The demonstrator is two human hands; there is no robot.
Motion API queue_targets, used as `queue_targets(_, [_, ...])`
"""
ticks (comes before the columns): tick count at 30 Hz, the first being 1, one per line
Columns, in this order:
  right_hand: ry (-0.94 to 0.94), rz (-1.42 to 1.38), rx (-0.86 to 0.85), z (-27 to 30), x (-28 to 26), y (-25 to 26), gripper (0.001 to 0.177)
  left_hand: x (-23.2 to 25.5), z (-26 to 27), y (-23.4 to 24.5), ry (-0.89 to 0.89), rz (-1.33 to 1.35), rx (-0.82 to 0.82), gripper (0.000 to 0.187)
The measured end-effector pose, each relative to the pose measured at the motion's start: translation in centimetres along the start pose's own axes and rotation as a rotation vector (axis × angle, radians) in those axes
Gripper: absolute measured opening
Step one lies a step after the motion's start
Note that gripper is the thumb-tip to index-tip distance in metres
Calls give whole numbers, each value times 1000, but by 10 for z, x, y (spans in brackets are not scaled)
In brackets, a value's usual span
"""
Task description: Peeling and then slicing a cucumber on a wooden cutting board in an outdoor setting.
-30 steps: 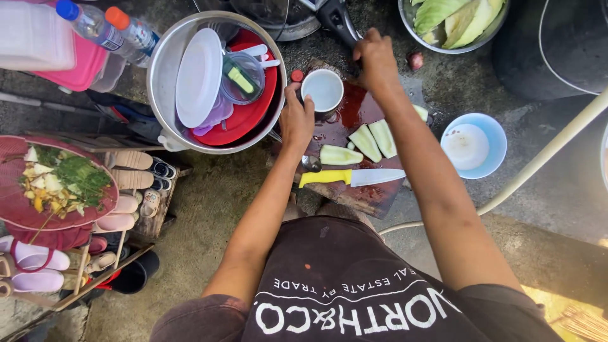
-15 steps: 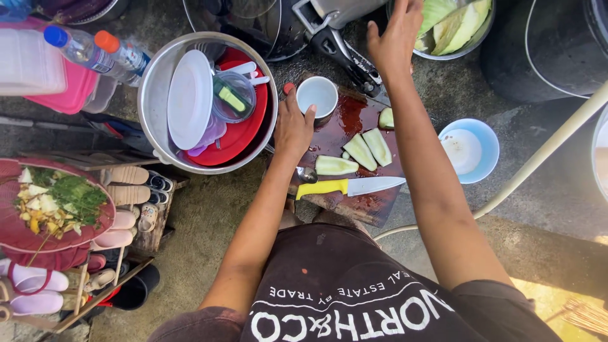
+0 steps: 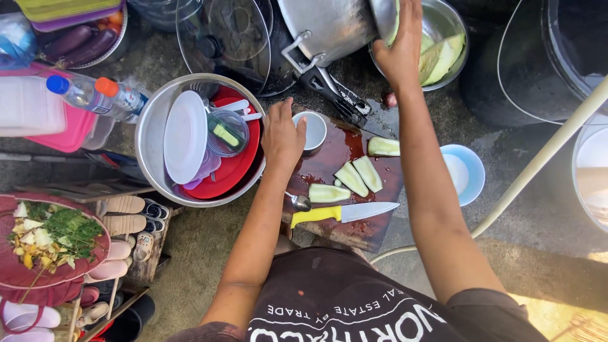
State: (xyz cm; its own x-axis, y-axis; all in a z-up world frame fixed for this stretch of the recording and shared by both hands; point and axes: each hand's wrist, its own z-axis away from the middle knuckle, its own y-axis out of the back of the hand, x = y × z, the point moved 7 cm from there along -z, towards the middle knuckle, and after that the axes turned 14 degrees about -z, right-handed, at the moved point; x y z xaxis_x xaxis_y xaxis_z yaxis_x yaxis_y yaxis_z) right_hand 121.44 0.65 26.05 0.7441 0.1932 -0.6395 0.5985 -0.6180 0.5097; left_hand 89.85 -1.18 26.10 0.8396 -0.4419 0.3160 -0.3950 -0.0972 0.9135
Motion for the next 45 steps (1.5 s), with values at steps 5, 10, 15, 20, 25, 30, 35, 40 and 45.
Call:
queue_targets(5, [-88,-74,30,51,-75,28,59,4,17,22,33,118,-97,28])
queue_targets(10, [-234,-131,-224,176,-115,49,23,-1,95,6,-62,51,-469,17])
queue_targets(15, [-422,-34,-319,291,-140,50,14,18,156,-1,-427,-63,-484,52])
queue_targets(20, [-472,114,-222,299,-138,42,32,39,198,-45,-541,-215,-418,45])
queue_targets(25, [-425,202,-173,300,-80,28,71,54,198,-54,-644,-396,-274,34])
queue_targets(30, [-567,76,-296,286,-35,26,50,53,181,-60,-680,-353,-324,36])
queue_targets(35, [-692,-62,-106,273,-66,91,24,39,150,-72,-642,-392,-260,42])
queue_targets(40, [-881,-144,24,305,-82,124,25,43,124,-58,-578,-282,-195,41])
queue_targets(45, [-1010,-166,39,362,-61,85,21,55,121,-45,-543,-143,-143,46])
